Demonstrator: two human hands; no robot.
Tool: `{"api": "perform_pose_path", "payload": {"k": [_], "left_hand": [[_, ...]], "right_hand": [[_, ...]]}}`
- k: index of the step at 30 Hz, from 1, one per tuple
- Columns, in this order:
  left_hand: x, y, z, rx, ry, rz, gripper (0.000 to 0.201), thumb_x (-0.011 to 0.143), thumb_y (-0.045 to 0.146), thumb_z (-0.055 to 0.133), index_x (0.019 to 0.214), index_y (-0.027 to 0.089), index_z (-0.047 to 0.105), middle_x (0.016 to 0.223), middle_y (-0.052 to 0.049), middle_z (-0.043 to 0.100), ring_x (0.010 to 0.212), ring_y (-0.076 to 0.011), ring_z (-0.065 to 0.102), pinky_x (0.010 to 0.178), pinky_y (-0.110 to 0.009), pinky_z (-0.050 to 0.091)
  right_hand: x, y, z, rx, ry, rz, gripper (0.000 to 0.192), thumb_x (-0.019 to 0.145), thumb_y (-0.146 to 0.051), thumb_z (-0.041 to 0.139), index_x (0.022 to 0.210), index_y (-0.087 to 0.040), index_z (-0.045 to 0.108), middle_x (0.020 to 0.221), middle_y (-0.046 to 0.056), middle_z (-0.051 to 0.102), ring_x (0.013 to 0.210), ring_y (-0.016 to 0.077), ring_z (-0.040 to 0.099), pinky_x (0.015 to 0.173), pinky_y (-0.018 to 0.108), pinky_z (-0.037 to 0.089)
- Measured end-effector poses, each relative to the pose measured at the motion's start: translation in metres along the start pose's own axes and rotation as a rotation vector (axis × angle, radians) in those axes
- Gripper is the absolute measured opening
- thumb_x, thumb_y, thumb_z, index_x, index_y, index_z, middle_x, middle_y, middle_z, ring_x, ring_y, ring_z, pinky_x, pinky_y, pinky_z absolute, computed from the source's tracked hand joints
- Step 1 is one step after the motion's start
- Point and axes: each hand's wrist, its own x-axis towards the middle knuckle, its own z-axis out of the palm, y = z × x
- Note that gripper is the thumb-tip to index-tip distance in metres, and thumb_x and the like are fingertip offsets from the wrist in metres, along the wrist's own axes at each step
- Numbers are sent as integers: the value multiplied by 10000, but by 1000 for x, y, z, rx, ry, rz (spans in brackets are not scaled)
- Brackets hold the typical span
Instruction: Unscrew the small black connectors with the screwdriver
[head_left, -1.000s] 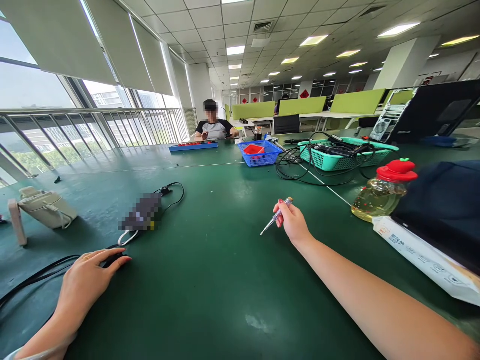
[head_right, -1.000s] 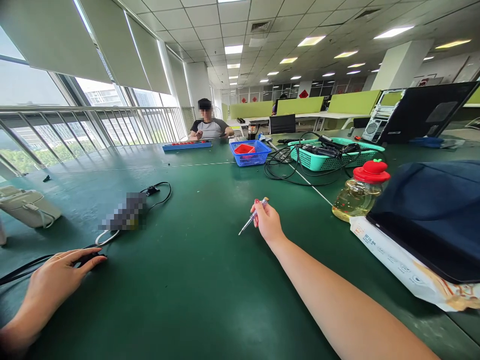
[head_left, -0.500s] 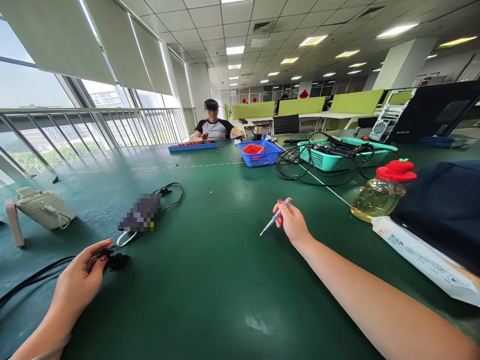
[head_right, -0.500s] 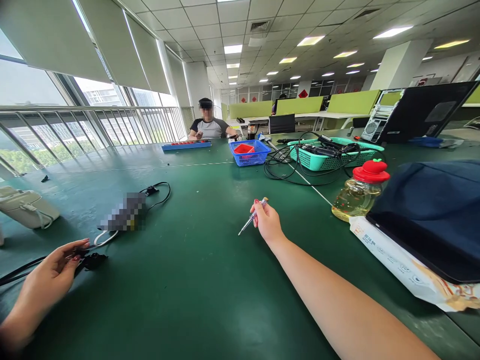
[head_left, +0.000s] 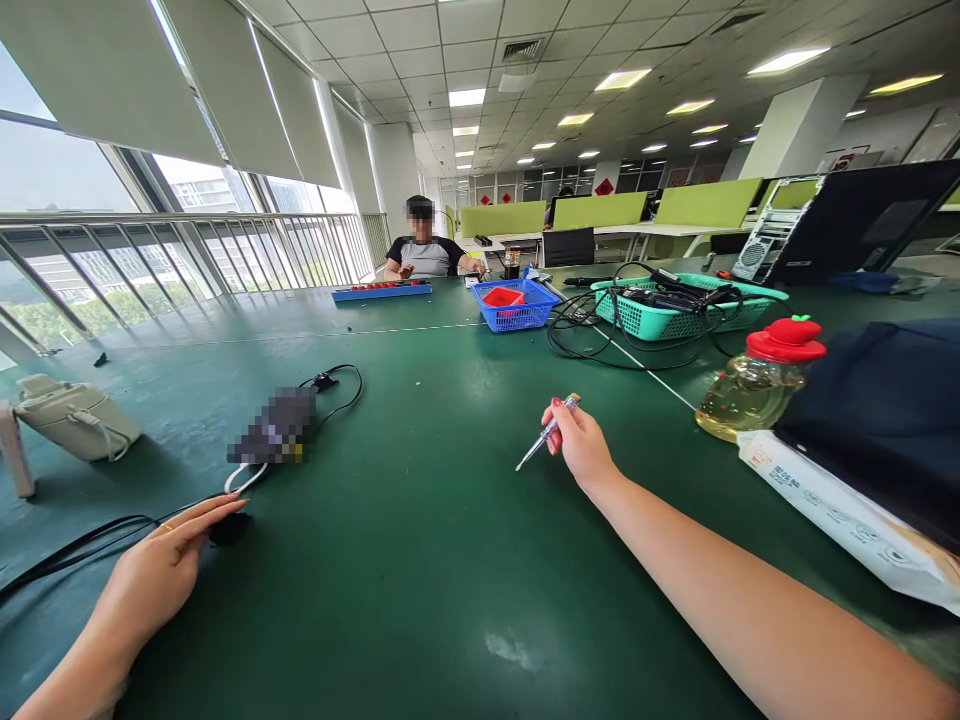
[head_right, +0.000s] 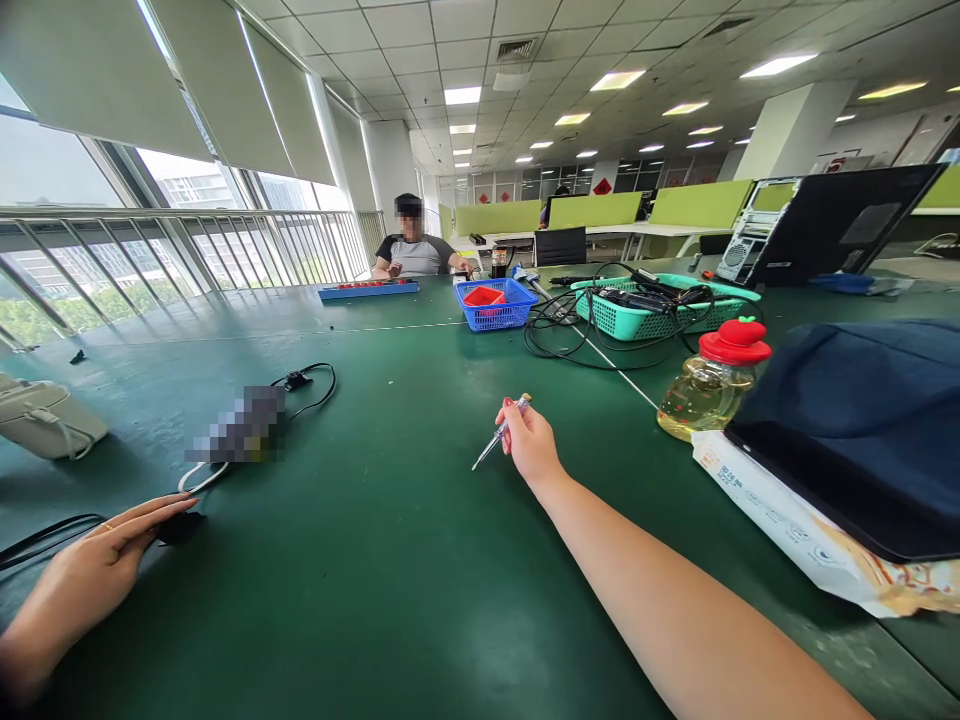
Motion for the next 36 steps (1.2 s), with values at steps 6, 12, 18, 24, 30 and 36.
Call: {"api": "perform_pose_path", "payload": {"k": [6,12,18,24,30,36], "left_hand": [[1,-2,2,49,18,52,539,843,362,294,1184,270,702,1293,2,660,1076,-203,681,907,-321,556],[0,4,-1,62,25,8,510,864,361,324,1204,267,692,1297,-7,660,988,-196,696,851,-294,561],[0,7,-2,72,0,-4,509,863,332,335,1234,274,678,1305,-9,652,1058,-218,668,887,-315,553],[0,9,-4,67,-70,-27,550,851,264,306,1292,293,634,1374,18,599,1103,-226,657,876,-325,553],[0,17,-10,15,2,-90,515,887,338,301,1256,257,650,1332,-15,630,1061,-229,663,880,-326,532],[-2,31,-24,54,119,-248,512,910,487,317,1198,236,659,1184,-76,689,1019,-264,641,777,-346,509]], "right_hand": [[0,-1,0,0,-5,6,572,699,-760,644,638,-198,554,438,-70,389,398,83,416,423,223,377],[0,-1,1,-7,-6,-1,558,718,-746,637,638,-199,553,440,-68,390,398,88,417,423,230,379],[-1,-2,1,-33,-12,-21,520,765,-707,616,641,-208,544,443,-64,390,388,98,421,409,244,386],[-1,-1,0,-31,-11,-10,533,758,-717,623,641,-203,550,452,-64,396,398,91,425,415,232,390],[0,0,0,-31,-19,-17,526,766,-709,619,641,-203,550,444,-63,398,394,94,424,410,235,389],[0,-1,1,-20,-18,-18,538,739,-728,628,638,-205,549,444,-64,396,391,93,421,408,237,384]]}}
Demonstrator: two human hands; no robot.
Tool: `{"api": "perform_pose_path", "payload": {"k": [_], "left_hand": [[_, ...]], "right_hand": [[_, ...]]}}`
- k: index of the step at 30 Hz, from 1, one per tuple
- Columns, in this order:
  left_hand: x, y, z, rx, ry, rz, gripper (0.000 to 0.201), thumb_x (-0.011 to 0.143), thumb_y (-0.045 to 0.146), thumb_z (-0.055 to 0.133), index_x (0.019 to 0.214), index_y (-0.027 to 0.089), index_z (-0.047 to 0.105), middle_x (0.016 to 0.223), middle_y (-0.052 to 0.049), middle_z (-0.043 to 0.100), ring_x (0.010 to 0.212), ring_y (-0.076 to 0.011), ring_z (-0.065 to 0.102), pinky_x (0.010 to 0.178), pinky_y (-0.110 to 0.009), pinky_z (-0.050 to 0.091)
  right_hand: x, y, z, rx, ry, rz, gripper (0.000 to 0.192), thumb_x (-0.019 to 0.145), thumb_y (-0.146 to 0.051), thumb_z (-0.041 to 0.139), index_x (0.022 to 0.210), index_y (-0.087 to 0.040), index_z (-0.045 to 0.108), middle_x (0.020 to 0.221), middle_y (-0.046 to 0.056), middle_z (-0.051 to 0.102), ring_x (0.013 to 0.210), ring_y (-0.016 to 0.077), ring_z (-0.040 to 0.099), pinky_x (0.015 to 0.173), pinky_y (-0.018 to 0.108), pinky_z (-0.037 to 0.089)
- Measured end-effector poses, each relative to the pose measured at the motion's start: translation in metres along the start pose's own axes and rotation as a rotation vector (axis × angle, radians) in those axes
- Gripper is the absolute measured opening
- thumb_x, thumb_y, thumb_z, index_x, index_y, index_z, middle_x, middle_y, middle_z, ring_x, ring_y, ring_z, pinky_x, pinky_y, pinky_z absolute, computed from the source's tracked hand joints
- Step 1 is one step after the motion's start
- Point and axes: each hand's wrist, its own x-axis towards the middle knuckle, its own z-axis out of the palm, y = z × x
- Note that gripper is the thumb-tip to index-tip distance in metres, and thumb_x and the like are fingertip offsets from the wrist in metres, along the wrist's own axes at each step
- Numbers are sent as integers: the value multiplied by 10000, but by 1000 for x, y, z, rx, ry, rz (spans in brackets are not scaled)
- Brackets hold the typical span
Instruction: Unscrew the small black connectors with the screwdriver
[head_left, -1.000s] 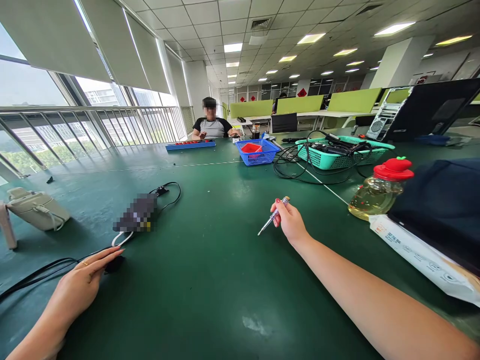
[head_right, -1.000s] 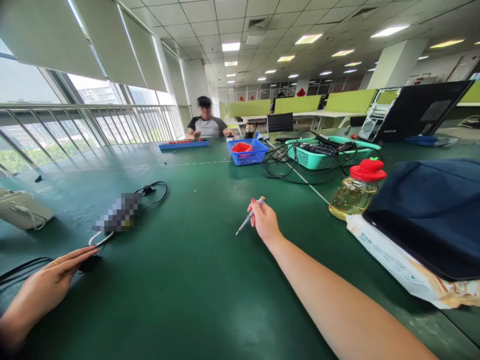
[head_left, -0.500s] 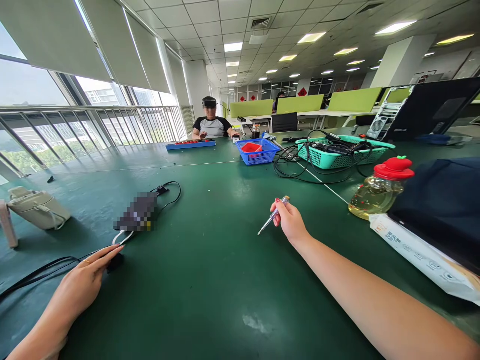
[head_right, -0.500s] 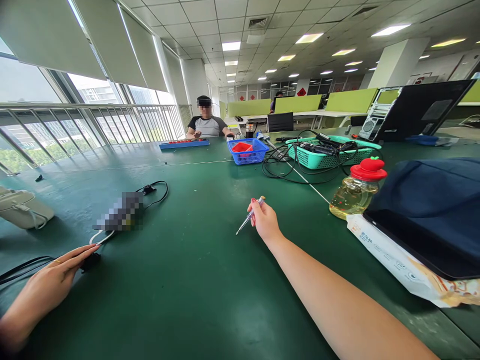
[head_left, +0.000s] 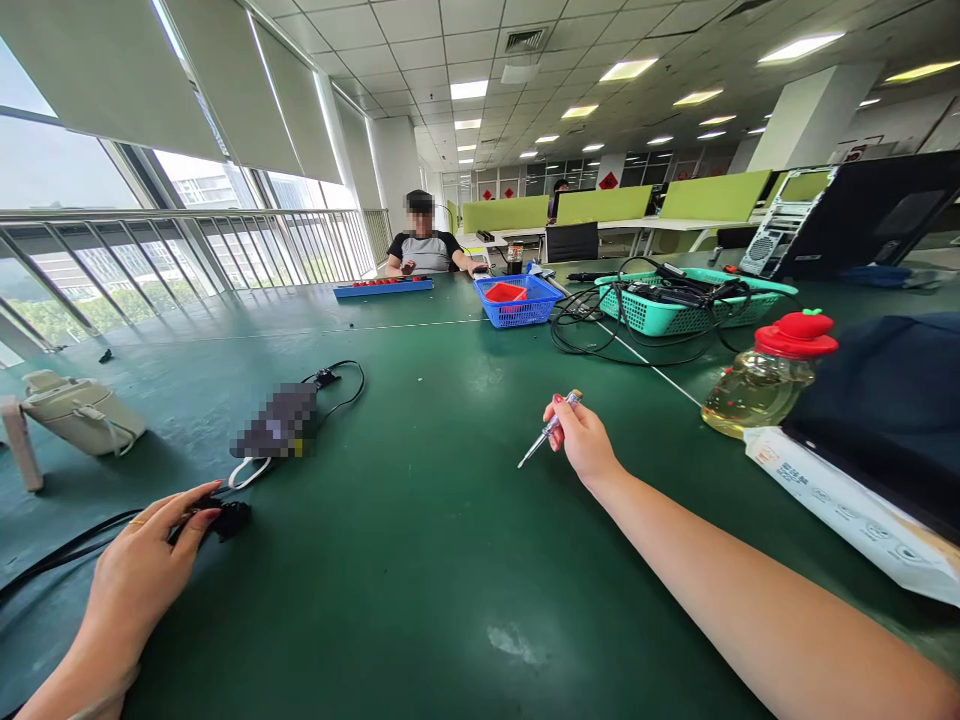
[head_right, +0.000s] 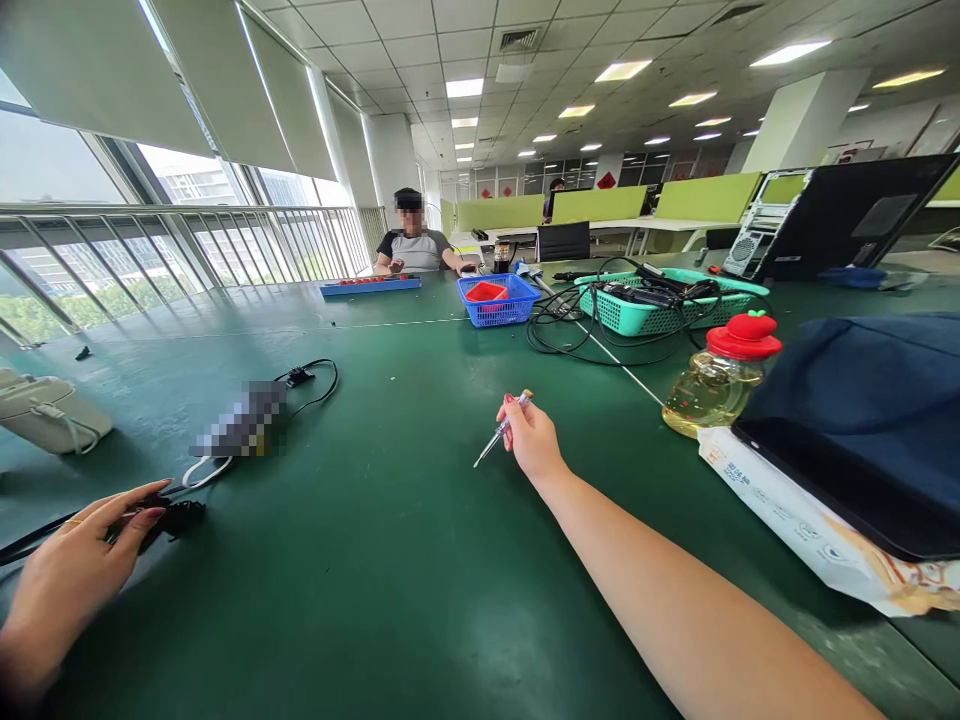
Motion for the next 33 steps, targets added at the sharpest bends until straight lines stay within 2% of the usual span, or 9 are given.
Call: {"api": "perform_pose_path", "payload": {"k": [5,8,12,18,22,26,29,33], "left_hand": [[-1,13,-11,70,-57,-183,483,896,556,375,1029,219,695,870,-70,720,763,-224,636,569,-274,408],[0,19,-12,79,-90,-192,479,895,583,397,997,218,690,802,-58,716,709,-205,624,536,-253,365],[1,23,-12,127,-118,-157,515,892,624,392,1017,227,697,855,-73,728,750,-223,639,532,-255,358],[1,31,-15,196,-197,-167,567,873,668,388,1058,239,710,921,-105,736,781,-263,660,579,-292,420],[0,30,-12,248,-148,-99,558,869,662,404,1008,233,733,890,-113,746,796,-284,683,609,-315,445],[1,29,-10,278,-156,-110,606,860,694,388,996,218,738,843,-123,745,769,-293,693,617,-332,461],[0,29,-9,300,-152,-80,589,889,664,370,1052,221,722,901,-123,746,782,-286,696,642,-334,462],[-4,29,-7,377,-112,31,505,951,542,355,1160,222,685,979,-105,734,792,-269,690,663,-335,440]], "right_hand": [[0,0,0,-13,-4,-6,539,742,-732,622,639,-208,552,447,-63,396,389,96,422,409,242,390],[-1,0,0,-20,-2,-10,541,743,-734,619,639,-208,549,445,-62,398,389,98,426,408,243,388],[-1,0,0,-13,0,-15,552,731,-744,624,636,-206,549,438,-61,400,389,97,425,408,240,384],[-1,1,0,-6,1,-4,549,730,-738,631,632,-204,552,445,-64,393,391,93,422,411,237,388],[-1,1,1,-6,-5,-4,541,737,-730,629,634,-205,550,442,-65,391,391,94,421,411,238,389],[-1,0,1,-9,-11,-11,540,744,-729,622,630,-208,544,442,-64,391,389,97,419,410,242,385],[-1,1,1,-13,-15,-13,543,744,-732,620,635,-206,546,442,-63,397,392,95,419,412,240,379],[-1,1,1,-8,-19,-12,547,739,-736,624,639,-203,551,443,-65,397,394,93,415,415,238,373]]}}
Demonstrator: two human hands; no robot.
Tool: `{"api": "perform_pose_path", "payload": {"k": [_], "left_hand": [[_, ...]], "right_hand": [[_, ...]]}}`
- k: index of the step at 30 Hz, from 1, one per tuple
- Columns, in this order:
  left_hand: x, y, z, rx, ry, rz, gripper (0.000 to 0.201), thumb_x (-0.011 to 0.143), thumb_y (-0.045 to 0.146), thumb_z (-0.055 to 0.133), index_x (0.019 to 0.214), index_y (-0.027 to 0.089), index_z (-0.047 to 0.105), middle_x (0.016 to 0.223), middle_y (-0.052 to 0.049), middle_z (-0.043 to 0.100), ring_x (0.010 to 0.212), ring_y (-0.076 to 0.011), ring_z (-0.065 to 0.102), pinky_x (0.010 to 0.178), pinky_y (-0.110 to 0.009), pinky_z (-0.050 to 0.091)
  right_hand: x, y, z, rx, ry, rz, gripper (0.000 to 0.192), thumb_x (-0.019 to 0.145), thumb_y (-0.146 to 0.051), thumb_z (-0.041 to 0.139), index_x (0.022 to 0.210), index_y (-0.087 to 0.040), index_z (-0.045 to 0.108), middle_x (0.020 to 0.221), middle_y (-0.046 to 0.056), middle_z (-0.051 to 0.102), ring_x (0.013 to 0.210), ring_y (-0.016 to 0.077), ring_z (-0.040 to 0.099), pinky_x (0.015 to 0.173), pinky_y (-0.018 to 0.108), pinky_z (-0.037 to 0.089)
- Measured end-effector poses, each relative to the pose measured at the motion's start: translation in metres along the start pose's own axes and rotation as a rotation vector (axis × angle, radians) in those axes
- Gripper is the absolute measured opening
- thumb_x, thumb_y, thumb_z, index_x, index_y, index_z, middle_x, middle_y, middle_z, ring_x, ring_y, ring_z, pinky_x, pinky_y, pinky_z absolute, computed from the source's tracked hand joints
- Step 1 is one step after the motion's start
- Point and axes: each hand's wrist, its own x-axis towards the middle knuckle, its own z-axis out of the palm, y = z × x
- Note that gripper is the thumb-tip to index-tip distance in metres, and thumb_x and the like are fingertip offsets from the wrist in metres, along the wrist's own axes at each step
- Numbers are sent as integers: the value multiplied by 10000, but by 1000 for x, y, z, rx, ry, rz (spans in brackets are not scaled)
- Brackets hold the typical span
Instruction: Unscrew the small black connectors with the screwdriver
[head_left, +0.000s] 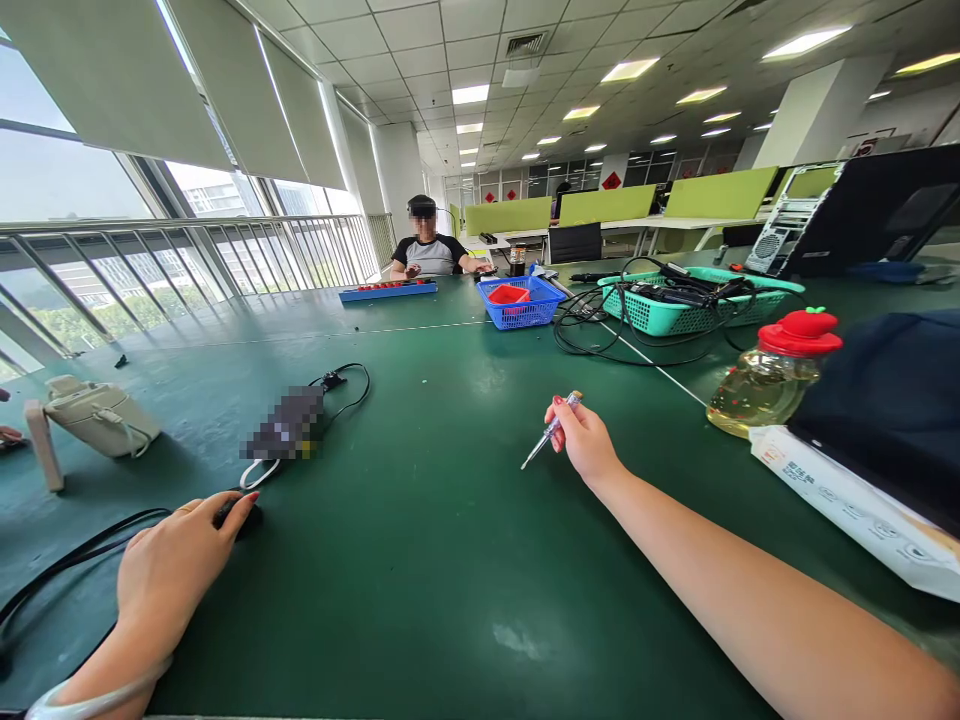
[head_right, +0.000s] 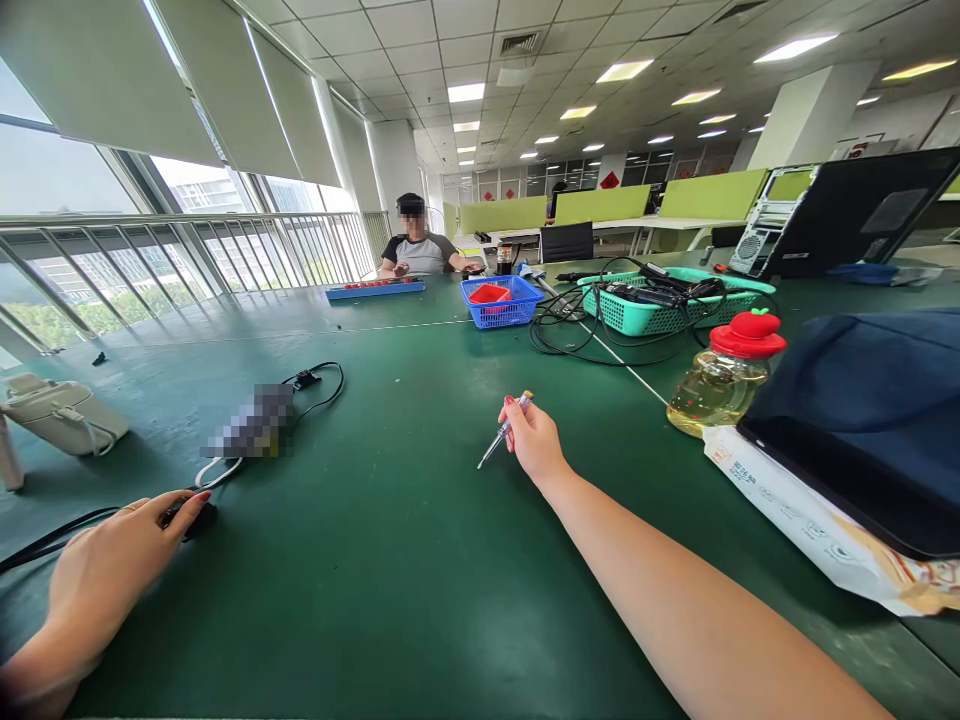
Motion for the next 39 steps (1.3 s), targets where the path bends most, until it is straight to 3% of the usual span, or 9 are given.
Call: {"api": "perform_pose_path", "payload": {"k": [6,14,19,22,31,36,39], "left_hand": [[-4,-3,5,105,58,72,497,970,516,369,1295,233,617,867,-76,700,761,-244,676,661,-315,400],[-5,-6,8,131,53,42,493,972,517,382,1357,259,551,868,-46,690,728,-195,655,619,-273,336],[-6,-6,10,152,84,98,531,1013,460,222,1329,221,576,853,-61,686,746,-215,657,628,-298,343],[-5,-7,13,126,94,100,555,1020,395,159,1326,216,588,897,-74,705,805,-222,671,674,-318,370],[-7,-8,12,24,82,54,437,992,431,329,1201,279,682,1051,-33,740,972,-231,680,911,-366,397],[-5,-14,16,-38,65,38,472,984,461,307,1197,275,685,1177,-49,702,1023,-259,659,928,-391,411],[0,-19,22,-90,72,96,502,985,436,273,1186,240,688,1226,-78,682,1044,-261,650,932,-399,416]], "right_hand": [[0,0,1,5,-1,0,547,737,-734,628,638,-202,548,438,-66,395,391,91,411,412,236,369],[0,1,-1,-20,-4,1,561,730,-749,622,643,-199,554,444,-63,400,404,92,417,423,234,378],[-1,1,-1,-22,-2,7,563,728,-752,622,645,-199,554,444,-63,399,407,91,418,429,234,377],[0,1,-1,-24,-4,4,565,725,-755,621,644,-200,554,439,-62,400,406,93,419,430,237,377],[0,1,-1,-28,-4,-3,569,723,-758,621,640,-199,550,440,-61,400,405,94,417,419,238,374],[0,1,0,-29,-1,-1,572,717,-760,624,639,-198,552,439,-61,400,399,92,416,415,237,372],[0,0,0,-26,-1,2,574,710,-763,627,635,-199,550,438,-62,398,396,92,414,413,238,370]]}}
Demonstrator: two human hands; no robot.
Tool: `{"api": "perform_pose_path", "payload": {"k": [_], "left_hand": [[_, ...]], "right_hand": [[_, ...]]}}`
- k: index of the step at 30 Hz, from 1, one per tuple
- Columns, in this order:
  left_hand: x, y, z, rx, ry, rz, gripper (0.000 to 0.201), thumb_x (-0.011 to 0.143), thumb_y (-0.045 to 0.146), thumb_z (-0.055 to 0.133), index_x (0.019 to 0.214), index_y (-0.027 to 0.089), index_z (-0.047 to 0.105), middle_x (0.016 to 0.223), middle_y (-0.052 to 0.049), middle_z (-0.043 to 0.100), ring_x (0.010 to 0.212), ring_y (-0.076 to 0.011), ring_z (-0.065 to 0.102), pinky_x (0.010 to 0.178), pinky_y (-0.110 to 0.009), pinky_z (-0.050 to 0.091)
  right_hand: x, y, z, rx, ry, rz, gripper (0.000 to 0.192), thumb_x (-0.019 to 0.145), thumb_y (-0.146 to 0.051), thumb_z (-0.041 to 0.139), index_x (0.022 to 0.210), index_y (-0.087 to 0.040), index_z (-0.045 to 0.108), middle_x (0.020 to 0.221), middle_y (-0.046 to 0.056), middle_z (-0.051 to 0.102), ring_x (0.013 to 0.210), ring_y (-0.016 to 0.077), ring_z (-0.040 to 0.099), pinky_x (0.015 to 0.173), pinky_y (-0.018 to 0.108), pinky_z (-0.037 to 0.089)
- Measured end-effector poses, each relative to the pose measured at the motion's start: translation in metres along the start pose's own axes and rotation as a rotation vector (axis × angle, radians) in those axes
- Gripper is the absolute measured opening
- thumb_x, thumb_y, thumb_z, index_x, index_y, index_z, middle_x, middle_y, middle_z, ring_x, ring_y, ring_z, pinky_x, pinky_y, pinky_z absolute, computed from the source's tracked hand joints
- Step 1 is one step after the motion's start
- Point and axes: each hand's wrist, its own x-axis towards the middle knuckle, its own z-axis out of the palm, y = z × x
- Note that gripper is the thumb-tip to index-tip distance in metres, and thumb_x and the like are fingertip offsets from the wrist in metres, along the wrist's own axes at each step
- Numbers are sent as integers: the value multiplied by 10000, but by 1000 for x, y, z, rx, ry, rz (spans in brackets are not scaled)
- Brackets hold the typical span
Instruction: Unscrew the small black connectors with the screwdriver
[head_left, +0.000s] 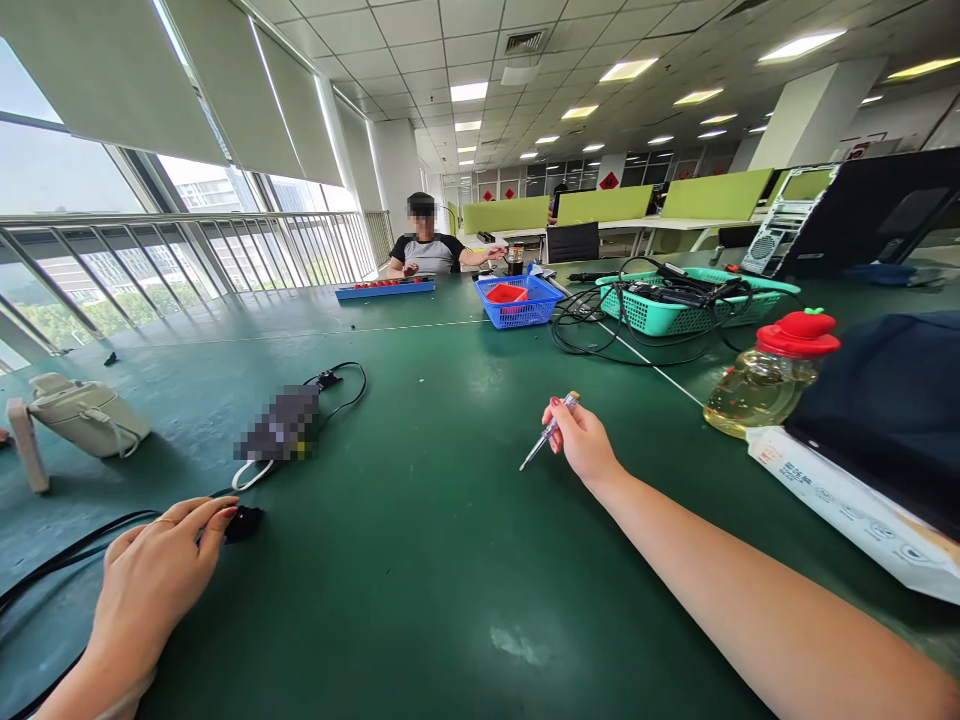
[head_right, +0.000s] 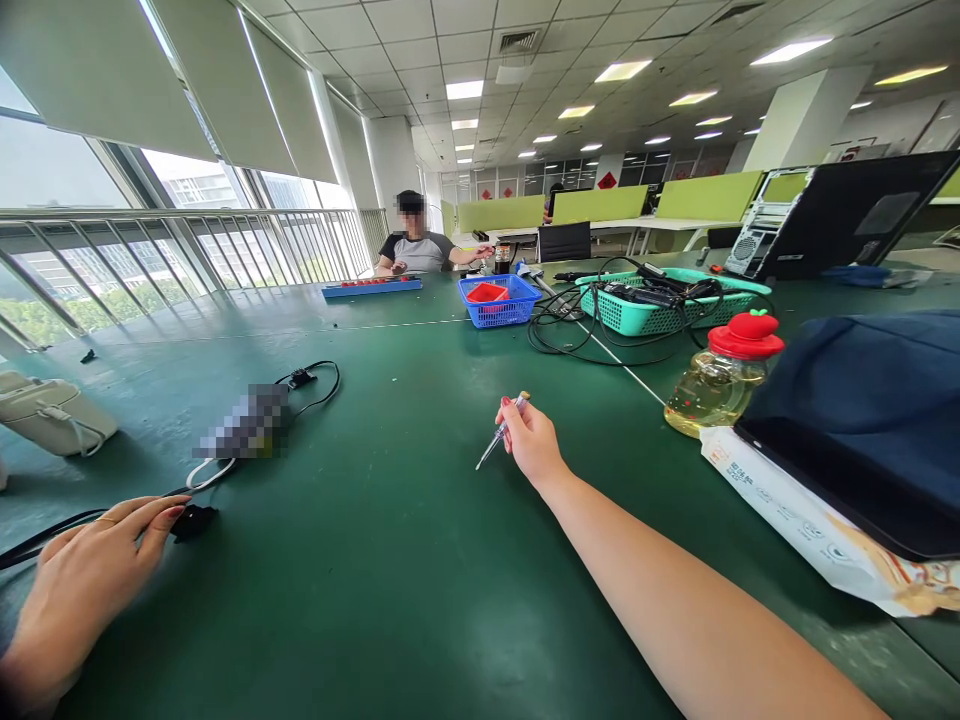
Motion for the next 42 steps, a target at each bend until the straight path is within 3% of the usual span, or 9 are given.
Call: {"api": "perform_pose_path", "payload": {"k": [7,17,20,22,24,27,31,37,42], "left_hand": [[4,-5,7,-21,-24,102,513,972,423,264,1234,231,662,1190,-79,707,1045,-265,652,956,-411,410],[3,1,2,47,-56,38,381,929,437,442,1118,277,732,1213,-11,708,1178,-255,591,1009,-386,399],[0,4,-8,22,-17,-60,446,926,509,407,1067,258,747,1191,-37,715,1156,-282,592,982,-406,427],[-1,3,-13,-28,-15,-186,550,956,514,288,1114,221,725,1175,-90,714,1097,-304,618,865,-404,487],[0,-1,-15,-75,-49,-310,613,973,476,194,1208,182,678,1151,-145,712,1012,-319,651,729,-384,512],[2,-9,-11,-96,-138,-354,573,950,441,256,1275,165,640,1083,-180,727,920,-327,678,661,-376,518],[5,-16,-2,-91,-193,-279,496,881,439,422,1231,203,681,1010,-157,750,882,-315,684,704,-379,534],[6,-8,-7,-100,-288,-320,530,900,449,376,1304,206,619,1055,-160,727,927,-316,679,746,-383,529],[6,-4,-12,-163,-196,-305,553,893,333,340,1366,121,534,1144,-214,682,1025,-350,652,835,-437,518]], "right_hand": [[-1,-1,0,-16,-10,1,557,738,-747,613,645,-202,552,449,-58,407,408,99,421,428,245,377],[1,2,0,-4,-13,1,569,723,-759,618,650,-198,554,446,-62,406,403,95,414,429,245,368],[0,2,0,-1,-12,-2,567,726,-757,618,649,-199,553,443,-63,400,401,96,412,425,244,365],[0,1,0,-2,-9,0,570,720,-760,620,647,-199,554,446,-63,403,401,95,414,425,244,367],[-1,0,1,-7,-8,1,571,719,-761,620,643,-200,553,449,-60,409,402,96,418,425,245,370],[-1,-2,1,-19,-4,-1,566,725,-758,616,636,-203,548,448,-58,411,398,99,420,418,250,373],[-1,-3,1,-30,-7,-10,566,727,-759,611,635,-205,546,444,-59,408,394,101,422,415,253,375],[-1,-2,1,-16,-13,1,579,713,-769,618,639,-199,555,464,-57,413,411,95,424,431,247,381],[-1,-1,1,-10,-14,-3,569,720,-759,622,638,-199,554,460,-58,411,406,95,419,426,247,381]]}}
